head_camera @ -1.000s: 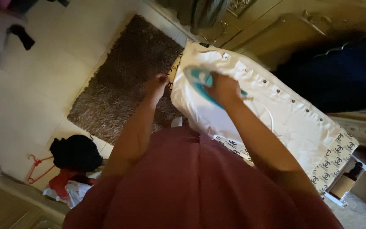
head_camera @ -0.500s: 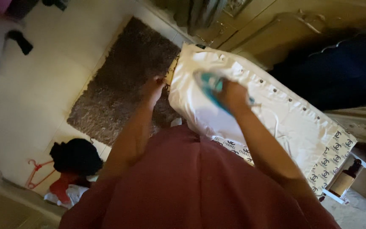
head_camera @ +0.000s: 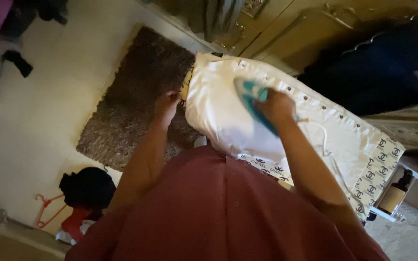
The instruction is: The person irons a white curtain on an ironing board. They repeatedly smooth the fabric, spray it with water, and move the iron across the surface to remove wrinkles.
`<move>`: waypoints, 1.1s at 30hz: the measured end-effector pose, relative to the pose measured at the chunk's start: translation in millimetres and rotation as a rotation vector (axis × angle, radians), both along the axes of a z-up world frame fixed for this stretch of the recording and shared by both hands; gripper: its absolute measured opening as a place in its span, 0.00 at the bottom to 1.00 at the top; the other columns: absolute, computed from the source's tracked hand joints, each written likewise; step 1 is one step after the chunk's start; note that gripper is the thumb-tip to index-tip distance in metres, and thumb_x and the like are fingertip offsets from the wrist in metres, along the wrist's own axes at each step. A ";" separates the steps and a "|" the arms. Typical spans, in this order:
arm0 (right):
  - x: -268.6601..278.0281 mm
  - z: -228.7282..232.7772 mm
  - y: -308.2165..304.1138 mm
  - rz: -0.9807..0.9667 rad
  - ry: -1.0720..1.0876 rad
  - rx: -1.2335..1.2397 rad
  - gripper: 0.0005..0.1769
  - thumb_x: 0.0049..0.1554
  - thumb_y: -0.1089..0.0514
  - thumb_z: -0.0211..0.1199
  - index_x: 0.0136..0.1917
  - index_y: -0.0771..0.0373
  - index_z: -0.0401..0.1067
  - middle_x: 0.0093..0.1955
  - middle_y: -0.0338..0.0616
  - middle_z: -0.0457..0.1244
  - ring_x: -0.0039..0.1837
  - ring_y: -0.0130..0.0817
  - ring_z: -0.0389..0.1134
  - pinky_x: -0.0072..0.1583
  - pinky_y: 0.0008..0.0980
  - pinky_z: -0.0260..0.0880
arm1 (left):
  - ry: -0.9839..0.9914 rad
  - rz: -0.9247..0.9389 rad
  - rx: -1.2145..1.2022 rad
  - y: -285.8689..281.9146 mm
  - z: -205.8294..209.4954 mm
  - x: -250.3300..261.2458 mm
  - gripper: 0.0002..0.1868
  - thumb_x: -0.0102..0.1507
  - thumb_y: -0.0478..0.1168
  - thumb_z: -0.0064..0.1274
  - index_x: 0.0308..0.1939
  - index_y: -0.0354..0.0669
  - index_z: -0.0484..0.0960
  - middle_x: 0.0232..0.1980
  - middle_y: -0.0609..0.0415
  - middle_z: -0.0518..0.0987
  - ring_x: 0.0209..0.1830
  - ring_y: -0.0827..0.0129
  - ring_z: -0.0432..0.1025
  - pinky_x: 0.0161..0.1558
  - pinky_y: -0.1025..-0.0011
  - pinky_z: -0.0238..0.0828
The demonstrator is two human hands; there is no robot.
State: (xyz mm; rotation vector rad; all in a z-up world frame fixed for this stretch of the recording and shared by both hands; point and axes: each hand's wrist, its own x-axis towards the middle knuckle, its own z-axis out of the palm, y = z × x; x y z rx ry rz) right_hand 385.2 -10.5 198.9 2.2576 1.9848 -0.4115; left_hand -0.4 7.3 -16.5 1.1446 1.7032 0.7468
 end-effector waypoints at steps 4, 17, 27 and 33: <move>-23.2 34.7 -75.2 0.068 -0.086 -0.158 0.32 0.51 0.31 0.64 0.62 0.47 0.77 0.42 0.51 0.73 0.49 0.56 0.76 0.48 0.58 0.76 | 0.057 -0.022 -0.094 -7.3 39.1 2.5 0.21 0.63 0.55 0.54 0.51 0.46 0.87 0.46 0.45 0.85 0.50 0.47 0.78 0.54 0.53 0.72; 29.7 20.0 -60.5 -0.024 -0.056 -0.111 0.34 0.52 0.29 0.65 0.63 0.50 0.78 0.44 0.55 0.73 0.52 0.60 0.75 0.48 0.61 0.74 | 0.153 -0.102 0.009 1.3 23.9 2.3 0.21 0.65 0.55 0.54 0.51 0.44 0.86 0.46 0.44 0.84 0.51 0.45 0.77 0.53 0.54 0.73; 37.2 40.4 -134.9 -0.045 -0.060 -0.180 0.32 0.53 0.27 0.60 0.64 0.43 0.77 0.46 0.49 0.73 0.53 0.55 0.75 0.53 0.55 0.74 | 0.118 -0.036 0.006 -3.4 15.4 3.7 0.18 0.63 0.53 0.57 0.50 0.49 0.88 0.47 0.48 0.85 0.53 0.50 0.78 0.57 0.58 0.71; -71.1 6.0 -58.4 0.221 0.022 -0.031 0.28 0.52 0.30 0.63 0.58 0.46 0.79 0.43 0.45 0.73 0.50 0.50 0.76 0.50 0.52 0.75 | 0.300 -0.192 0.118 -1.2 -19.0 -1.8 0.19 0.67 0.51 0.55 0.52 0.42 0.87 0.50 0.45 0.85 0.56 0.51 0.78 0.59 0.59 0.72</move>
